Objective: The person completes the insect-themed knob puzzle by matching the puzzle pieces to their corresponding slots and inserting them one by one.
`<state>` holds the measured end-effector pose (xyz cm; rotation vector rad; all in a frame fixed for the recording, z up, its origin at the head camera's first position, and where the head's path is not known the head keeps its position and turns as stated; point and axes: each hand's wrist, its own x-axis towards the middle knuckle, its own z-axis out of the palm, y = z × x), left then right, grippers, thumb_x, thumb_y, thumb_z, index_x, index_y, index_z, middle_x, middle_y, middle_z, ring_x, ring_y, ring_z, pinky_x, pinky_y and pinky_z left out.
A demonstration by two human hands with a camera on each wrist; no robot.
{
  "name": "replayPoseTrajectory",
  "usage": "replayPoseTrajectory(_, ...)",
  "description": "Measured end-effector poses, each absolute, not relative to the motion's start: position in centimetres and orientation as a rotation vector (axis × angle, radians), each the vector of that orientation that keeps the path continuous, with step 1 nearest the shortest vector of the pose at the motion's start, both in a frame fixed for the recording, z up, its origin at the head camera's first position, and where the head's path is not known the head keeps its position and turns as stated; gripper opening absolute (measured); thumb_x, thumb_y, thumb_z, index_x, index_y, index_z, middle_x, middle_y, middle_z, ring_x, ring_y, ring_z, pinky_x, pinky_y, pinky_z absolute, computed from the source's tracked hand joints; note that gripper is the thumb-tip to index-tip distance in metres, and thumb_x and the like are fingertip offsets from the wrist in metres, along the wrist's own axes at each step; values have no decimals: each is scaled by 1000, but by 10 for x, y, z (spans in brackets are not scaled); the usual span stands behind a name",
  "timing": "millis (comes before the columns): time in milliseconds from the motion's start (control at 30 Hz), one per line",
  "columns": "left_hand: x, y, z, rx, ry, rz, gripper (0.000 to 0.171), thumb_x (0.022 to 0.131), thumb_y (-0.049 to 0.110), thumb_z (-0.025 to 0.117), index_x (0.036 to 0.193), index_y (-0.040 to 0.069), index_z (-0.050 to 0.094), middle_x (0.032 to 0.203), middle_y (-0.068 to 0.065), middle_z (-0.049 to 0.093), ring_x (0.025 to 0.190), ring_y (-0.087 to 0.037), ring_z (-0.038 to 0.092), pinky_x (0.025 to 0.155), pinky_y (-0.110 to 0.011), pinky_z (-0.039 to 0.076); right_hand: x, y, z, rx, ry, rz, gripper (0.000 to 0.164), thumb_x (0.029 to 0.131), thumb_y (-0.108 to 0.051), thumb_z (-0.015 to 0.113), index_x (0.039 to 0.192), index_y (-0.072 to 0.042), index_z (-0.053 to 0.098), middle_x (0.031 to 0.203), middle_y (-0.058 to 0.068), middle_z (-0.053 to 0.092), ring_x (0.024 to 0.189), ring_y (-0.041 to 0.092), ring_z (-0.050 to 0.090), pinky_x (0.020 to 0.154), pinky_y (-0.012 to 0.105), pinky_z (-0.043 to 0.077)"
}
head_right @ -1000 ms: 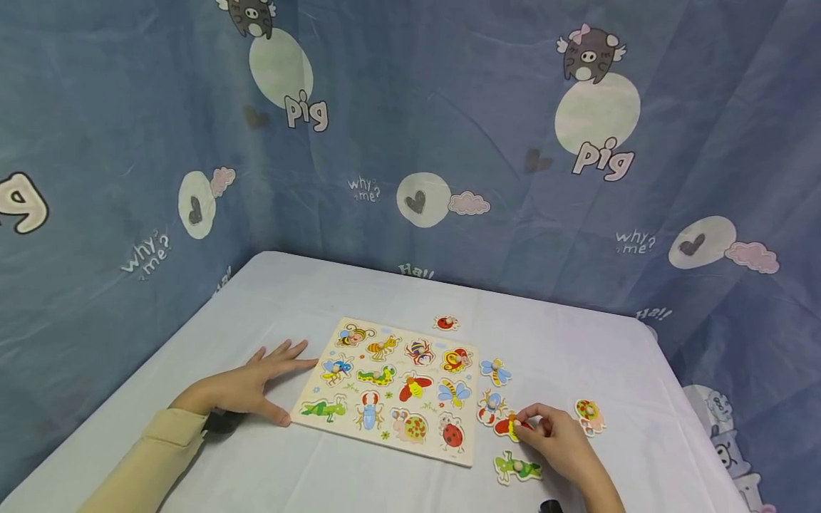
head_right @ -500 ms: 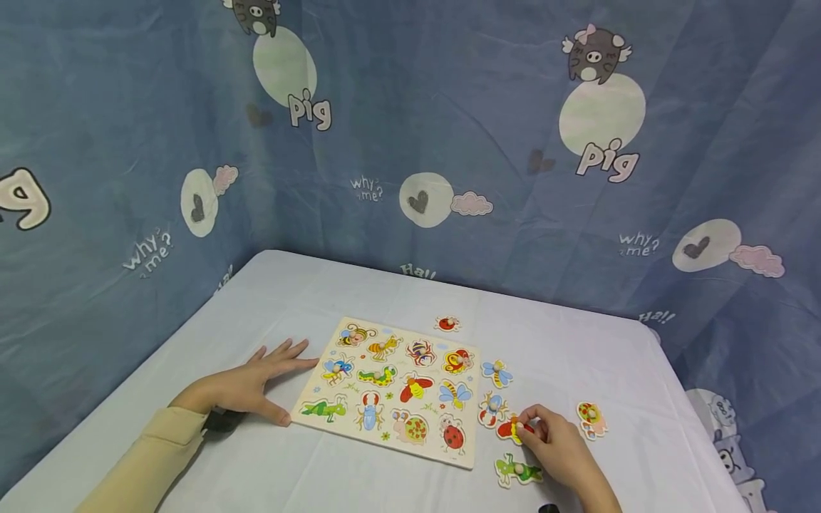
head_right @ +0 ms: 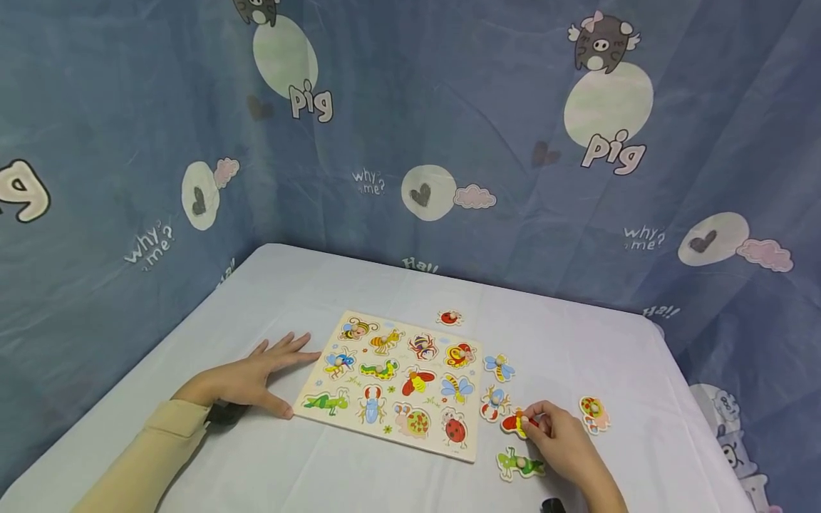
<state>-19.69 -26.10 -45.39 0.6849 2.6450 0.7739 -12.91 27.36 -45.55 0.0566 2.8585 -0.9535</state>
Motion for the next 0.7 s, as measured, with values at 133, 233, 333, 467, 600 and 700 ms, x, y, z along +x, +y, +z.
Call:
replayPoseTrajectory(133,-196,-261,-453,686,2642,775,106,64,58,88,154,29,42,170,-12,11,156,-43,-3,117,-72,-8,-130,274,-454,71,2841,-952,20,93,-23,70,105,-8,66,66,-1,49,57,10,42,52,24,34)
replayPoseTrajectory(233,-197,-261,-452,688,2644,765,106,64,59,88,154,29,41,170,-11,11,156,-42,-3,118,-72,-7,-129,275,-451,100,2826,-952,22,94,-26,70,106,-7,66,66,-1,50,58,12,43,52,25,34)
replayPoseTrajectory(333,-198,-260,-452,704,2644,765,105,65,59,87,154,29,41,170,-13,11,156,-44,-3,117,-74,-7,-129,275,-449,121,2818,-959,24,93,-27,70,107,-7,66,67,0,50,59,12,43,52,25,34)
replayPoseTrajectory(467,-198,-260,-450,696,2638,761,105,65,58,87,154,29,41,170,-13,11,155,-44,-4,117,-73,-8,-131,274,-446,102,2813,-970,23,94,-25,70,108,-7,66,66,0,50,59,12,44,52,24,36)
replayPoseTrajectory(600,-198,-260,-450,679,2637,761,105,65,57,88,154,29,41,170,-12,11,156,-44,-4,118,-72,-8,-133,271,-441,88,2812,-979,25,94,-27,70,109,-7,66,67,0,49,59,12,44,51,24,36)
replayPoseTrajectory(700,-198,-260,-451,673,2639,755,105,64,58,88,154,29,41,170,-11,11,156,-43,-4,119,-71,-8,-134,270,-437,80,2803,-984,27,93,-28,71,110,-7,65,66,0,49,60,12,44,51,24,36)
